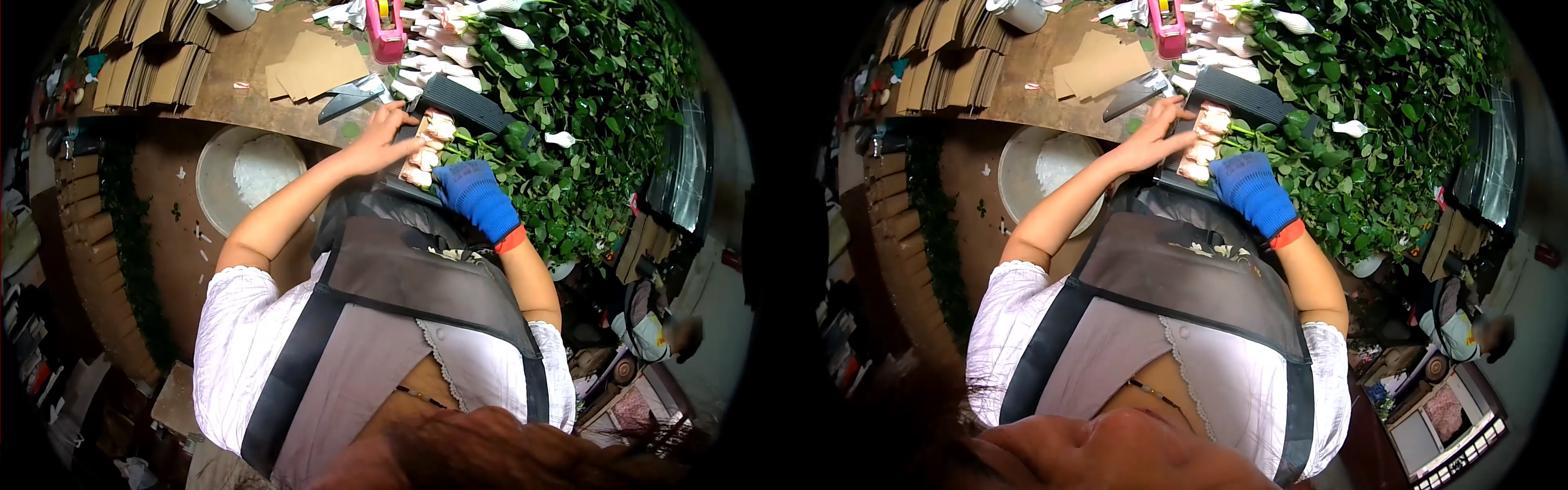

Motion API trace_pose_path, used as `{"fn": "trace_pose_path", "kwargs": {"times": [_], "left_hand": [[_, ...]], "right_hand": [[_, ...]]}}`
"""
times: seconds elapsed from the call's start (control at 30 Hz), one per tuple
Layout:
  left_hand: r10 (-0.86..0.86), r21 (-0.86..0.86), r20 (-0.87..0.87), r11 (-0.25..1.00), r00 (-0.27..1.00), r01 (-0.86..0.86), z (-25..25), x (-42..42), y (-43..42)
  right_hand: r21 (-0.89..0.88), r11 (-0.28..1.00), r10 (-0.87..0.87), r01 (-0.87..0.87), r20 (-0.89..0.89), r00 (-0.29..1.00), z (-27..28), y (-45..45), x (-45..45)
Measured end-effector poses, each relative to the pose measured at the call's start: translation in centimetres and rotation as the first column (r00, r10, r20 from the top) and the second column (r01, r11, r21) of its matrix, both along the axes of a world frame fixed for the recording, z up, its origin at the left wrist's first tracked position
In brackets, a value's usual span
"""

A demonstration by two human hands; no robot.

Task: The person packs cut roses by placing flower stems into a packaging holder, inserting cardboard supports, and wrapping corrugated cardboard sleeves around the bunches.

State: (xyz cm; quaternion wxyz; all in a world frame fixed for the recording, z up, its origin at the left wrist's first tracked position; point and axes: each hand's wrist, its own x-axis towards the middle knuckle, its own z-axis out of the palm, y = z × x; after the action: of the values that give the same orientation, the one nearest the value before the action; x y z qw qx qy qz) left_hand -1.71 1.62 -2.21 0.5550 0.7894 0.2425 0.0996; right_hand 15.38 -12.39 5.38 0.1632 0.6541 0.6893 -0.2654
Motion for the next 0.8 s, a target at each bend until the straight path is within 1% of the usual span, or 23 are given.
{"fn": "trace_pose_path", "kwargs": {"times": [0.07, 0.17, 0.2, 0.27, 0.3, 0.37, 0.4, 0.43, 0.47, 0.53, 0.57, 0.6, 0.63, 0.67, 0.73, 0.8], "left_hand": [[0.199, 0.139, 0.093, 0.968, 0.976, -0.210, -0.1, -0.6, -0.4], [0.123, 0.100, -0.045, 0.988, 0.991, -0.118, 3.2, -2.8, -1.4], [0.167, 0.023, -0.012, 0.986, 0.986, -0.167, 3.5, -3.2, -2.3], [0.209, 0.013, -0.005, 0.978, 0.978, -0.209, 3.1, -3.9, -3.3], [0.230, 0.044, 0.011, 0.972, 0.973, -0.230, 3.0, -4.0, -3.6], [0.221, 0.116, -0.015, 0.969, 0.975, -0.217, 3.0, -4.1, -4.2], [0.218, 0.153, -0.029, 0.965, 0.975, -0.212, 3.1, -4.2, -4.6], [0.239, 0.156, -0.001, 0.959, 0.971, -0.236, 3.4, -4.1, -4.9], [0.227, 0.202, -0.002, 0.954, 0.974, -0.222, 3.7, -4.0, -5.2], [0.204, 0.289, -0.013, 0.938, 0.979, -0.191, 4.9, -3.8, -5.5], [0.190, 0.298, -0.052, 0.940, 0.980, -0.166, 4.4, -3.6, -5.8], [0.190, 0.278, -0.062, 0.946, 0.980, -0.166, 4.1, -3.3, -6.2], [0.189, 0.261, -0.072, 0.951, 0.979, -0.164, 3.8, -2.9, -6.5], [0.184, 0.245, -0.079, 0.956, 0.980, -0.160, 3.6, -2.6, -6.7], [0.226, 0.250, -0.028, 0.945, 0.974, -0.212, 3.8, -2.0, -7.2], [0.245, 0.254, 0.031, 0.936, 0.969, -0.244, 3.9, -1.7, -7.4]], "right_hand": [[0.070, 0.997, -0.025, 0.027, -0.034, 0.999, 0.1, -0.5, 0.2], [0.077, 0.996, -0.035, 0.034, 0.012, 0.999, 0.0, -0.7, -0.2], [0.054, 0.998, -0.036, 0.034, 0.029, 0.999, 0.0, -0.5, -0.4], [0.015, 0.999, -0.035, 0.034, 0.071, 0.997, 0.3, 0.0, -0.7], [0.060, 0.997, -0.041, 0.039, 0.031, 0.999, 0.2, -0.1, -0.6], [0.146, 0.988, -0.045, 0.051, -0.041, 0.998, 0.1, -0.8, -0.1], [0.179, 0.978, -0.087, 0.107, -0.115, 0.990, 0.0, -1.2, 0.2], [0.210, 0.964, -0.125, 0.164, -0.190, 0.974, -0.2, -1.7, 0.5], [0.237, 0.946, -0.157, 0.222, -0.266, 0.951, -0.4, -2.0, 0.8], [0.269, 0.921, -0.200, 0.283, -0.297, 0.934, -0.8, -2.7, 0.9], [0.286, 0.908, -0.212, 0.306, -0.316, 0.925, -0.9, -3.0, 0.9], [0.303, 0.894, -0.222, 0.329, -0.337, 0.915, -0.9, -3.1, 0.8], [0.316, 0.894, -0.217, 0.317, -0.313, 0.925, -0.7, -3.1, 0.7], [0.292, 0.906, -0.215, 0.307, -0.308, 0.927, -0.7, -2.9, 0.8], [0.248, 0.923, -0.220, 0.296, -0.294, 0.930, -0.6, -2.8, 1.0], [0.236, 0.914, -0.255, 0.330, -0.299, 0.920, -0.7, -2.8, 1.0]]}}
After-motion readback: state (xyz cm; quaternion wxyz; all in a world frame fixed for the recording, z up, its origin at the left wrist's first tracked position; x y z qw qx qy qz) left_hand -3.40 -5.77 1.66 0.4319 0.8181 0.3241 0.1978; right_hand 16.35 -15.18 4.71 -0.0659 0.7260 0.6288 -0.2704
